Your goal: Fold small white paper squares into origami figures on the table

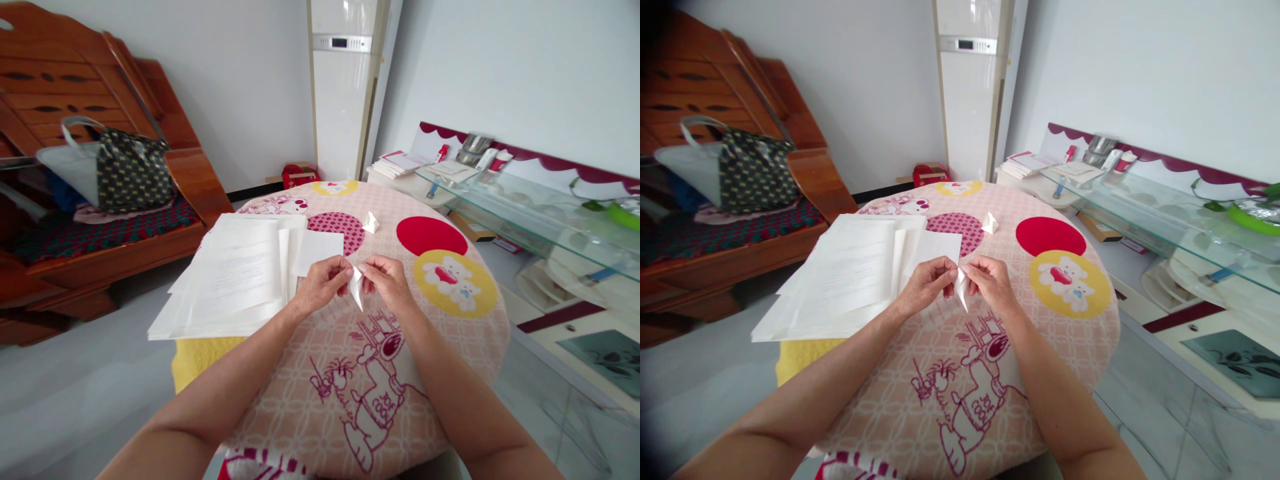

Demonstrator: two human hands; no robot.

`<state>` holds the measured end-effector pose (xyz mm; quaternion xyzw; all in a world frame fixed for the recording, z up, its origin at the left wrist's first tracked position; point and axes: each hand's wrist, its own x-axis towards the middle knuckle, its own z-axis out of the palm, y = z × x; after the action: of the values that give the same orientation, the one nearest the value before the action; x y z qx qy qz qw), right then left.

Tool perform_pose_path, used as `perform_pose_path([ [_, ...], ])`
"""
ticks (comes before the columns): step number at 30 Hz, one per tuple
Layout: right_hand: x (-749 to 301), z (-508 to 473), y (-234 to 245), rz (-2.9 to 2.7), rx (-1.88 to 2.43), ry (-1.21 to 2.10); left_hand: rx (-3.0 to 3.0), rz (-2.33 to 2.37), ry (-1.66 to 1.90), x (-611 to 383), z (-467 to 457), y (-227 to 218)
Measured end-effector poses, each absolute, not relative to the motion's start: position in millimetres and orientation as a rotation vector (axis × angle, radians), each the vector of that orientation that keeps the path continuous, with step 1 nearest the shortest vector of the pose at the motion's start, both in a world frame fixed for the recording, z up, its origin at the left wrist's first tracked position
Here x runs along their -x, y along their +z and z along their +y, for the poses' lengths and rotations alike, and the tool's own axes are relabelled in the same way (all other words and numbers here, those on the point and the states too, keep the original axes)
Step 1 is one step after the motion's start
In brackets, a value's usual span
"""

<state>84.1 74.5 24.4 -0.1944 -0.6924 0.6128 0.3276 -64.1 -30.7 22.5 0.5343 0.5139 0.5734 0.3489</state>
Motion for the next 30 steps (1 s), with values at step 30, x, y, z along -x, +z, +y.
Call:
perform_pose_path([
  [30,-89.7,76.5,32.2,-2.055,0.502,1.527,-1.22,1.226,1.541,72.0,-27.8,22.5],
])
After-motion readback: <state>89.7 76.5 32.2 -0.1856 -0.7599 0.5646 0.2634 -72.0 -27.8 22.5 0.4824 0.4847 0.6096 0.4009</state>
